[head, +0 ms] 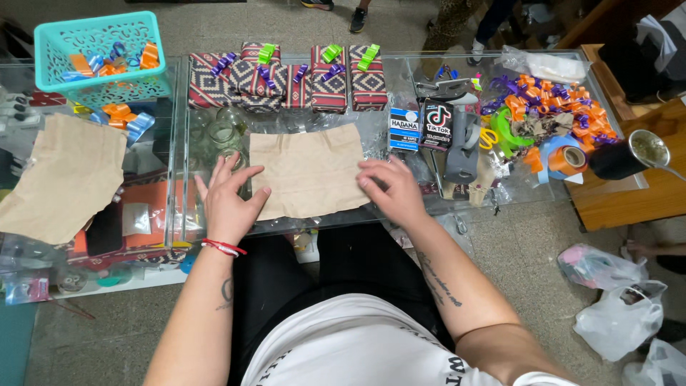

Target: The person wraps small rectangular boxes in patterned paper on a glass counter. They fold the paper around each box, secure it with tape, and add a ribbon bow. The wrapped items are placed in a row on the counter.

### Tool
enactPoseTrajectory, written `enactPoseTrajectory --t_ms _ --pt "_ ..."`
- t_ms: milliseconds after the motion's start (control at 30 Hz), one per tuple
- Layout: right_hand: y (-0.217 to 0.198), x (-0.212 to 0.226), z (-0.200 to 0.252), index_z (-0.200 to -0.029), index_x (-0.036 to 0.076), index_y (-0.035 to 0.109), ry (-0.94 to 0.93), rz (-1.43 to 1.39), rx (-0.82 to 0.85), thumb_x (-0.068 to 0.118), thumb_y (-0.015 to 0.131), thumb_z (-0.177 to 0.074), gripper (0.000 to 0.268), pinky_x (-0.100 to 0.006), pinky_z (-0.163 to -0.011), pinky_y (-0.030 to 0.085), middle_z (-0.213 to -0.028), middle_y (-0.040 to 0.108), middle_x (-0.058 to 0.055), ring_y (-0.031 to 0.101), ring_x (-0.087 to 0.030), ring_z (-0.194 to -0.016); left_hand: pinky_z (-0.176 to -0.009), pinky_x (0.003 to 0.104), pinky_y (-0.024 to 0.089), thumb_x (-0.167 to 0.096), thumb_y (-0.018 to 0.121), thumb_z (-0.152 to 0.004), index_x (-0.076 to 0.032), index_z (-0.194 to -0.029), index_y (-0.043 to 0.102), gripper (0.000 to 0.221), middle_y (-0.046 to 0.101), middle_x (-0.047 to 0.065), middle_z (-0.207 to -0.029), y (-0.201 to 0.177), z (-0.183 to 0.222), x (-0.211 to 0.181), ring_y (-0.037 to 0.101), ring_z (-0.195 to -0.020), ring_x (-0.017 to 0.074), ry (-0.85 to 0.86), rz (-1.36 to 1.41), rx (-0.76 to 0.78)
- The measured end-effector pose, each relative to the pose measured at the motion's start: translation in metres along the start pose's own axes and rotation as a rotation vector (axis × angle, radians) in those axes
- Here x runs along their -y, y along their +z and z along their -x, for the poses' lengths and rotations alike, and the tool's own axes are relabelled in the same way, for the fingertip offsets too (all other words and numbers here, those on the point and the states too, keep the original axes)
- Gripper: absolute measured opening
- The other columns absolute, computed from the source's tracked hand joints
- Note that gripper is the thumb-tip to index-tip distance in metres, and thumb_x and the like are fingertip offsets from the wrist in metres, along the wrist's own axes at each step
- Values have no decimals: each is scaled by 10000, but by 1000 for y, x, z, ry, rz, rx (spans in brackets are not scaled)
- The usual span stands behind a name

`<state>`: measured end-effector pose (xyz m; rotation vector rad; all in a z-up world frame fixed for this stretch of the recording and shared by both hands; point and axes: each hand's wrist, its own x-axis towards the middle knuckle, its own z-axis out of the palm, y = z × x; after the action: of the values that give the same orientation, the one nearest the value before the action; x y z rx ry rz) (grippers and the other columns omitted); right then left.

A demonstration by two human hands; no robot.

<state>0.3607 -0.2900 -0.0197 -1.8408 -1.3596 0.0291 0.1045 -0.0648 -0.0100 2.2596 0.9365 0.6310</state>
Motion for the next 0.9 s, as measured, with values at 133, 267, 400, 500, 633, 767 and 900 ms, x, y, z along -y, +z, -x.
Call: enactPoseTrajectory --t_ms 133,267,400,500,633,767,900 --pt "-28 15 -16 -1262 199 714 63 361 -76 155 651 -1002 270 -600 -1189 282 -1350 697 -51 590 -305 -1341 -1277 590 -8 -369 800 -846 -398 -1149 760 307 716 -60 -1295 13 -4 20 458 -1490 227 -18 -5 3" --pt "-15 7 -15 -1530 20 496 237 711 95 133 627 -951 604 -686 -1214 71 -1566 508 -225 372 -406 -1509 -1286 582 36 -254 782 -875 -354 -1093 786 240 755 -77 -1152 19 -4 36 572 -1368 208 -17 168 -106" --pt "-3 9 -5 -1440 65 597 226 756 65 291 651 -967 527 -689 -1211 50 -1438 636 -180 482 -357 -1449 -1268 578 160 -183 771 -905 -321 -1067 802 215 753 -43 -1094 20 -4 46 623 -1286 228 25 279 -224" --pt "1 -5 0 -1105 142 660 238 652 -36 432 769 -902 371 -663 -1129 349 -1344 638 -111 518 -385 -1386 -1251 552 237 -166 775 -903 -306 -1065 808 217 745 -39 -1071 25 -5 57 642 -1245 215 30 301 -270" --pt "-6 16 -10 -949 101 604 391 480 -60 347 829 -858 345 -610 -937 547 -1531 472 -121 664 -483 -1135 -1222 523 292 -122 764 -894 -261 -1049 819 215 748 -6 -1043 23 -3 49 661 -1207 250 49 308 -300" --pt "-9 8 -24 -1044 248 620 550 293 -147 281 829 -747 364 -535 -977 539 -1537 460 0 701 -392 -1096 -1194 501 339 -107 764 -875 -248 -1038 825 224 749 9 -1023 26 -5 54 672 -1170 263 59 307 -332" --pt "0 32 -38 -1302 177 701 470 -348 -316 46 827 -755 576 -428 -1084 520 -1589 379 -218 539 -493 -1311 -1169 511 369 -113 775 -854 -240 -1042 827 233 750 17 -1027 30 -6 55 674 -1156 280 76 296 -329"
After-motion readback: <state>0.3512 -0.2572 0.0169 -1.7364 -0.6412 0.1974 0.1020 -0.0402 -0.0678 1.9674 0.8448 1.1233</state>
